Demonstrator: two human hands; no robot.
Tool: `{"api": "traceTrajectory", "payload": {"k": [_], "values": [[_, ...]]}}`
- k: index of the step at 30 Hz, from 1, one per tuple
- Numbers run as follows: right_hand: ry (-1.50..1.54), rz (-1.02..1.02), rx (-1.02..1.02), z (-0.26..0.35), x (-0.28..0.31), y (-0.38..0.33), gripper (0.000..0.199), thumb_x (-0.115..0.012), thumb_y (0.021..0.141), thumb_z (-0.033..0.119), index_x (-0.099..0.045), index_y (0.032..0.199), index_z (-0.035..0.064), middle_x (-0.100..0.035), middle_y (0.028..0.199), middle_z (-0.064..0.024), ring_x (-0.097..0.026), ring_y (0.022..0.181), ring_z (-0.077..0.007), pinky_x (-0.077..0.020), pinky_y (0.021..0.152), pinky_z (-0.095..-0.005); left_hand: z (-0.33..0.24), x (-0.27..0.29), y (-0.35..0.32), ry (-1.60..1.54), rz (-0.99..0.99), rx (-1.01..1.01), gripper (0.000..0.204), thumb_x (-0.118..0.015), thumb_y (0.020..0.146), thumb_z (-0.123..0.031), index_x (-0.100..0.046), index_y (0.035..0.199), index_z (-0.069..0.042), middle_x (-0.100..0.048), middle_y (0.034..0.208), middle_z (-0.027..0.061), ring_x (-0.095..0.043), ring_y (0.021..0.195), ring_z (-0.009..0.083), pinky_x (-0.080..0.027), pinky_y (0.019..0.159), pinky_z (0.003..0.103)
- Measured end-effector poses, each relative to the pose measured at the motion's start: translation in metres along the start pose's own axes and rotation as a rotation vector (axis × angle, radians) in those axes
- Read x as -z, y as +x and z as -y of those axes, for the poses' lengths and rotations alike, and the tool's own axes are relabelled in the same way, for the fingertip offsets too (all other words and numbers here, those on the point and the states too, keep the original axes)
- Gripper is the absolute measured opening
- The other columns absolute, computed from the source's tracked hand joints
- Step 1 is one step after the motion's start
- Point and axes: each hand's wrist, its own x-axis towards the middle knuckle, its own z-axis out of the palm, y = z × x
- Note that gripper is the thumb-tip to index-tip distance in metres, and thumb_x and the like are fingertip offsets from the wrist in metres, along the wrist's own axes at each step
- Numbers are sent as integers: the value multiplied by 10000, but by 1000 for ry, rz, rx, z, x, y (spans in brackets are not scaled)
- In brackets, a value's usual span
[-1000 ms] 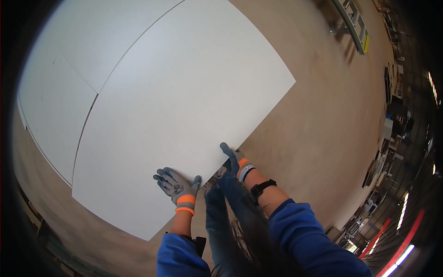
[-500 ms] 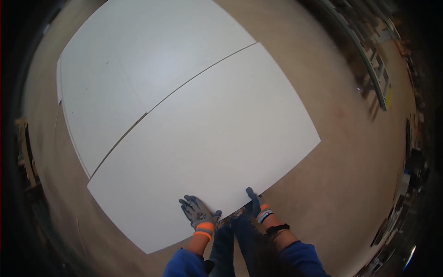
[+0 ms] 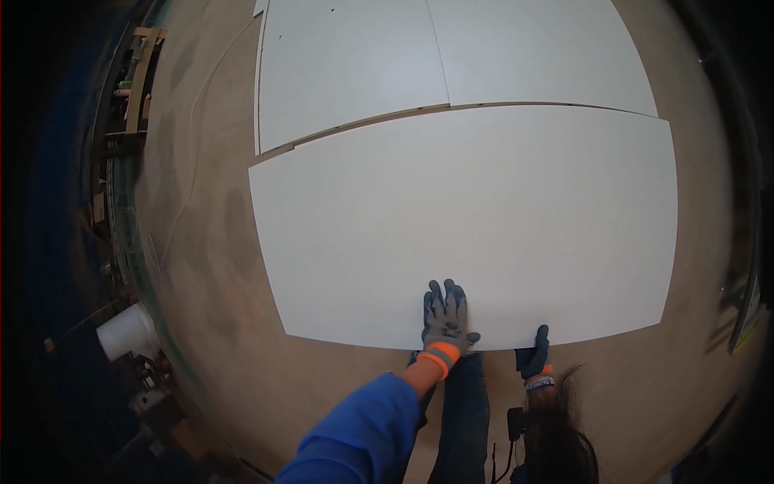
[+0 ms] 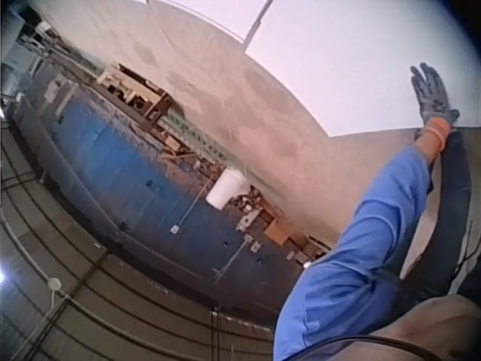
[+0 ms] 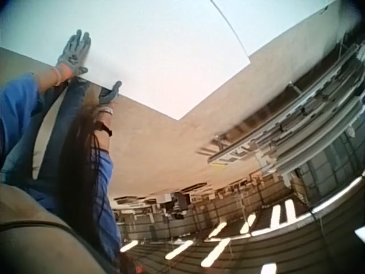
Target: Cleaning white furniture boards using a cleaning solution and a rag, then moving them and using an air pressure gun to blow off debris.
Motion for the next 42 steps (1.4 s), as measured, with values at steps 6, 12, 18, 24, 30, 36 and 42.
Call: {"api": "traceTrajectory", "payload": {"k": [6, 12, 18, 24, 30, 36, 42], "values": [[17, -25, 10, 9, -4, -3, 542, -494, 948, 435, -434, 1340, 65, -528, 1299, -97, -515, 1192, -252, -456, 996, -409, 113, -23, -18, -386, -3, 877, 1184, -676, 648, -694, -218, 1423, 76, -251, 1488, 231, -195, 1406, 334, -155, 1140, 472], [36, -2, 42, 4, 16, 4, 554, -485, 948, 450, -423, 1352, 76, -524, 1306, -94, -517, 1191, -257, -455, 998, -424, 192, -119, -81, -2119, 260, 1684, 992, -664, 728, -649, -299, 1431, -52, -354, 1465, 112, -323, 1355, 299, -255, 1122, 482], [-17, -17, -29, 3, -6, -1, 569, -476, 945, 473, -421, 1354, 81, -525, 1307, -88, -517, 1192, -257, -467, 982, -429, 177, -112, -63, -2544, -67, 982, 678, -622, 781, -634, -494, 1263, -175, -556, 1278, 16, -529, 1182, 233, -439, 1007, 437], [-38, 51, -28, 1, -12, -2, 543, -447, 957, 474, -431, 1347, 95, -526, 1307, -91, -521, 1187, -256, -473, 967, -445, 181, -108, -60, -2357, -85, 956, 688, -457, 845, -682, -428, 1324, -190, -536, 1290, 45, -515, 1200, 252, -465, 978, 457], [24, 49, 38, 13, -9, -3, 520, -422, 974, 447, -433, 1344, 82, -527, 1309, -95, -516, 1195, -268, -447, 994, -466, 170, -111, -49, -2365, -11, 973, 689, -432, 863, -674, -415, 1347, -184, -496, 1342, 38, -483, 1230, 256, -432, 1006, 463], [53, -240, -139, -9, 4, 6, 510, -574, 897, 472, -528, 1248, 106, -585, 1238, -36, -545, 1133, -217, -435, 998, -378, 186, -133, -50, -2461, 42, 892, 768, -214, 882, -731, -408, 1373, -173, -475, 1375, 37, -466, 1244, 265, -386, 1045, 454], [77, -224, -21, -7, 6, 3, 405, -576, 919, 351, -541, 1198, 60, -603, 1192, -80, -582, 1090, -206, -502, 913, -332, 176, -129, -35, -2268, 12, 1214, 739, -287, 866, -738, -446, 1332, -187, -537, 1295, 27, -505, 1200, 244, -429, 1020, 393]]}}
